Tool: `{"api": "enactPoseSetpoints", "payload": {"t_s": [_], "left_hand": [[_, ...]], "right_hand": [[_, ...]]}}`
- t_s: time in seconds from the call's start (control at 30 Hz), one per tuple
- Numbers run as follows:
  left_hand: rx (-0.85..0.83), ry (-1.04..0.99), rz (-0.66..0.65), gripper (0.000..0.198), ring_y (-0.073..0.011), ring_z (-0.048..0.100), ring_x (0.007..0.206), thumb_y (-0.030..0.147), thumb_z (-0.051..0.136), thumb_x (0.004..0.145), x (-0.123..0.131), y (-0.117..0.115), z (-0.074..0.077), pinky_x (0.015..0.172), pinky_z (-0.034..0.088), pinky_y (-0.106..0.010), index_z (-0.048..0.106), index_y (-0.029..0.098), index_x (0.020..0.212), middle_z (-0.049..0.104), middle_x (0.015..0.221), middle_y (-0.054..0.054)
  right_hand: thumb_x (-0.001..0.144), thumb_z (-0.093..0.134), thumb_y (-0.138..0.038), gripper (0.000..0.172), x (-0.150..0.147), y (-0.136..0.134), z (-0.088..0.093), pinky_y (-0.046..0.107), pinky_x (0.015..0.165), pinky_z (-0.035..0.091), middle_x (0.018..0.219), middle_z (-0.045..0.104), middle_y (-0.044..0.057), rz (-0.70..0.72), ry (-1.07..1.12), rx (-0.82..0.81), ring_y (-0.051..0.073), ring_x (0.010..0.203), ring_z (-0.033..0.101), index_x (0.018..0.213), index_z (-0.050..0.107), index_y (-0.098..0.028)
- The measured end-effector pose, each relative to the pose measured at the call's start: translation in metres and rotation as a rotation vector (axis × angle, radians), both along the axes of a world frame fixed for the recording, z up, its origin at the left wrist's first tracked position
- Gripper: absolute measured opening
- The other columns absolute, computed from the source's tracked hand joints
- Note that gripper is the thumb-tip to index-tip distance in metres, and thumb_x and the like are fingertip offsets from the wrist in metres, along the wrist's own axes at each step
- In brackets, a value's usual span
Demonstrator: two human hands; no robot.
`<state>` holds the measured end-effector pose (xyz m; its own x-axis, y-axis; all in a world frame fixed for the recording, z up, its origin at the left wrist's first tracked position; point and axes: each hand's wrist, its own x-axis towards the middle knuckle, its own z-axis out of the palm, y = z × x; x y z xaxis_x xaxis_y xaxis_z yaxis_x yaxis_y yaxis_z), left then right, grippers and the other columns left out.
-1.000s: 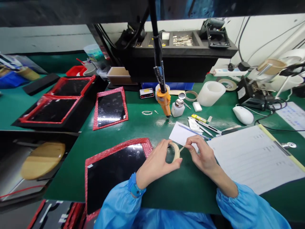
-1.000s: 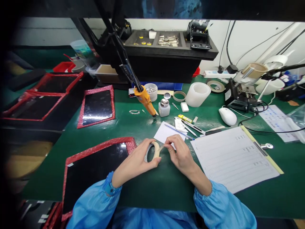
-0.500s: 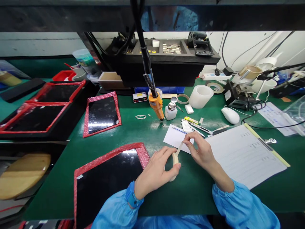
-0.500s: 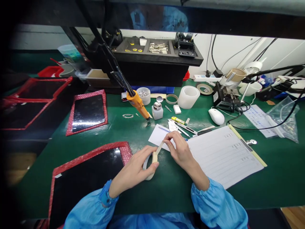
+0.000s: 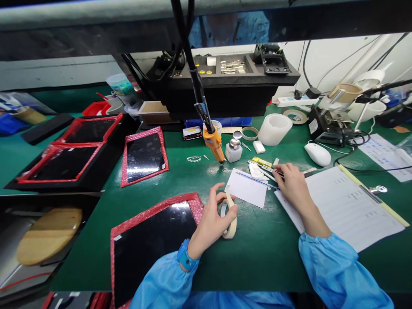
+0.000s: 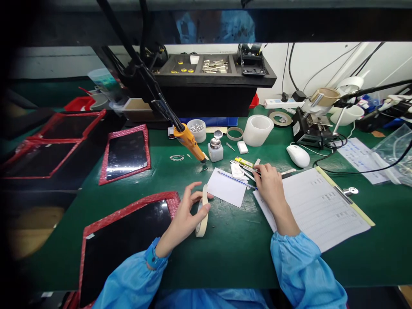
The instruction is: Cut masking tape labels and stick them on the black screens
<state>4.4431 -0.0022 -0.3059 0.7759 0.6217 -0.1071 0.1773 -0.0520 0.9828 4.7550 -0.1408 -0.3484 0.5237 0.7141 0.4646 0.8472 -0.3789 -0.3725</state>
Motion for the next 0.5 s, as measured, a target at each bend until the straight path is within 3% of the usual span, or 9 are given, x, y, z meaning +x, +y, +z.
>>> {"api": "enactPoseSetpoints", "payload": {"t_s": [0.17,0.33,0.5], "left_hand": [[0.145,-0.058,-0.045,0.021,-0.0284,0.078,0.120,0.035,0.071,0.102,-0.001,0.002,-0.003,0.110,0.061,-0.044,0.072,0.027,0.120,0.083,0.124,-0.008],[0.140,-0.130,-0.047,0.040,-0.0284,0.077,0.127,0.030,0.074,0.101,-0.001,0.005,-0.007,0.111,0.064,-0.042,0.079,0.025,0.140,0.078,0.141,-0.012],[0.040,-0.182,-0.023,0.046,-0.0268,0.077,0.134,0.030,0.075,0.101,-0.001,0.011,-0.011,0.119,0.063,-0.043,0.076,0.025,0.147,0.073,0.153,-0.013]], "right_hand": [[0.116,0.058,-0.049,0.030,0.003,0.004,-0.008,0.047,0.081,0.059,0.098,0.071,0.011,0.065,0.022,0.041,0.032,0.091,0.071,0.109,0.077,-0.026],[0.119,0.054,-0.053,0.033,-0.003,0.005,-0.001,0.042,0.072,0.059,0.101,0.077,0.012,0.047,0.058,0.103,0.031,0.086,0.075,0.110,0.070,-0.026],[0.118,0.062,-0.051,0.027,-0.021,0.000,0.029,0.037,0.069,0.061,0.112,0.082,0.013,0.065,0.080,0.166,0.029,0.091,0.080,0.125,0.066,-0.025]]}}
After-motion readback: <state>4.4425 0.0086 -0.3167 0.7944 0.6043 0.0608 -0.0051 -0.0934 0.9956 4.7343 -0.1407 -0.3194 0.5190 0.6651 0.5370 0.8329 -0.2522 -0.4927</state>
